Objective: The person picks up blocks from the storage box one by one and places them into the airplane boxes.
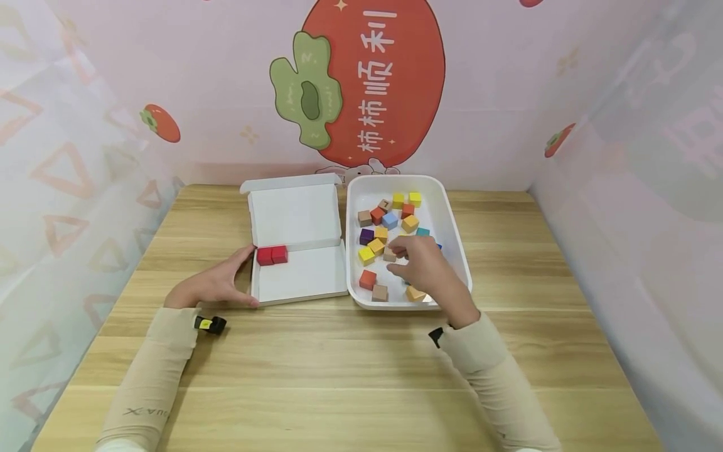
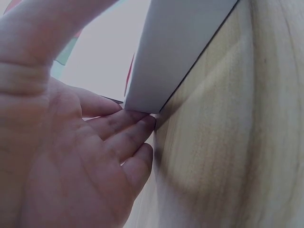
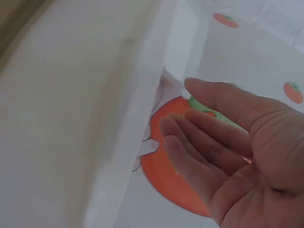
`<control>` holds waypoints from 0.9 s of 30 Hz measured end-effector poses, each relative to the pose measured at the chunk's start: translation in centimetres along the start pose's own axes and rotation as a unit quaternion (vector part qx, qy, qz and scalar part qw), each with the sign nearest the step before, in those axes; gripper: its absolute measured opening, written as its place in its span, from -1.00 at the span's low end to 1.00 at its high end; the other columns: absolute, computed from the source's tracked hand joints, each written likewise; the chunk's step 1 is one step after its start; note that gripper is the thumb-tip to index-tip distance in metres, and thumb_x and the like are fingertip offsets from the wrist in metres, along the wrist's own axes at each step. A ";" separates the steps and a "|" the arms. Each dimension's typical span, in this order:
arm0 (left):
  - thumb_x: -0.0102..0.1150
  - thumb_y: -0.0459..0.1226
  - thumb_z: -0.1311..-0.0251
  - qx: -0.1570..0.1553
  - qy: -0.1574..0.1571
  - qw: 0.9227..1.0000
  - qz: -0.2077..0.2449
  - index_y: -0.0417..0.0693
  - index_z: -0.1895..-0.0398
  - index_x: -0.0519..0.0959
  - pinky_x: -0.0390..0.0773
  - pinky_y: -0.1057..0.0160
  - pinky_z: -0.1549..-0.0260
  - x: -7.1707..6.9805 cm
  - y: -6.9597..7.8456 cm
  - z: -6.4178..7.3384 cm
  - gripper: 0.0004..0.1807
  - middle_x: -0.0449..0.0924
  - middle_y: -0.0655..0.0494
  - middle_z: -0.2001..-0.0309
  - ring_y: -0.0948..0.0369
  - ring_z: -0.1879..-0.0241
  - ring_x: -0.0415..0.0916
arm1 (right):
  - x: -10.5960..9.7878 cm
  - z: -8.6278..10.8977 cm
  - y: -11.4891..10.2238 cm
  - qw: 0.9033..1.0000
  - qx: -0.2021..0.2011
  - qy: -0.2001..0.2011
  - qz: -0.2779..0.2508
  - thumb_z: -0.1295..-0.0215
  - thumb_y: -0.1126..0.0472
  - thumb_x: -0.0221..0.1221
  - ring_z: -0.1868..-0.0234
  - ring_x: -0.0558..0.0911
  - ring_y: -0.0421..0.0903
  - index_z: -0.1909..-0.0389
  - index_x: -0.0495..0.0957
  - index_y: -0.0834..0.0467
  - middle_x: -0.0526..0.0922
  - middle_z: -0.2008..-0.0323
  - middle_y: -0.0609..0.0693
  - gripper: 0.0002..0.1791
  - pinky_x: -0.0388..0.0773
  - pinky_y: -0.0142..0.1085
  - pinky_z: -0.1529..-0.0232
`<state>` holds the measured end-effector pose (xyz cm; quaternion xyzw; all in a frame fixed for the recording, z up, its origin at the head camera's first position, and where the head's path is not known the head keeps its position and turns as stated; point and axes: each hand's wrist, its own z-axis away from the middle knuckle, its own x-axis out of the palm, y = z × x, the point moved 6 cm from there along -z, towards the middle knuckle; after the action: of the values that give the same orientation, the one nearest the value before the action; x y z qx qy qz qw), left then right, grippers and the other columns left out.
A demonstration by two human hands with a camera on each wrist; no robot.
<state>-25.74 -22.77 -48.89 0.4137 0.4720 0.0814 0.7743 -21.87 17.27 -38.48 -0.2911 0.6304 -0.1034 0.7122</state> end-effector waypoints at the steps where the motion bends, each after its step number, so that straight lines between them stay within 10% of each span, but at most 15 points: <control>1: 0.67 0.07 0.02 0.000 0.001 1.000 -0.001 -0.18 -0.73 -0.35 -0.05 -0.37 -0.62 0.0 0.0 0.0 0.55 -0.30 -0.20 -0.74 -0.22 -0.70 -0.25 | 0.1 0.1 0.4 1.000 0.000 -0.005 0.005 -0.26 0.25 0.50 -0.02 0.78 0.11 -0.15 0.71 0.25 0.80 -0.02 0.20 -0.56 0.77 0.02 -0.11; 12: 0.68 0.09 0.05 -0.005 0.007 1.000 -0.005 -0.14 -0.73 -0.35 -0.05 -0.34 -0.63 0.0 -0.2 0.1 0.57 -0.29 -0.17 -0.74 -0.19 -0.71 -0.25 | 3.9 0.1 3.0 0.990 -0.040 -0.134 -0.016 -0.25 0.13 0.52 0.02 0.78 -0.07 -0.12 0.76 0.15 0.83 0.02 0.01 -0.57 0.77 -0.07 -0.12; 27: 0.69 0.07 0.05 0.000 0.004 1.000 0.007 -0.11 -0.74 -0.34 -0.07 -0.35 -0.63 0.0 0.0 0.0 0.57 -0.30 -0.16 -0.74 -0.18 -0.71 -0.26 | 5.5 -0.6 3.5 0.983 -0.057 -0.174 -0.020 -0.29 0.26 0.46 0.26 0.68 -0.21 0.02 0.80 0.11 0.81 0.23 -0.09 -0.75 0.77 -0.33 0.06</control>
<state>-25.77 -22.80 -48.88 0.4163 0.4722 0.0883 0.7720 -22.17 17.14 -45.01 -0.3573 0.4957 -0.0296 0.7911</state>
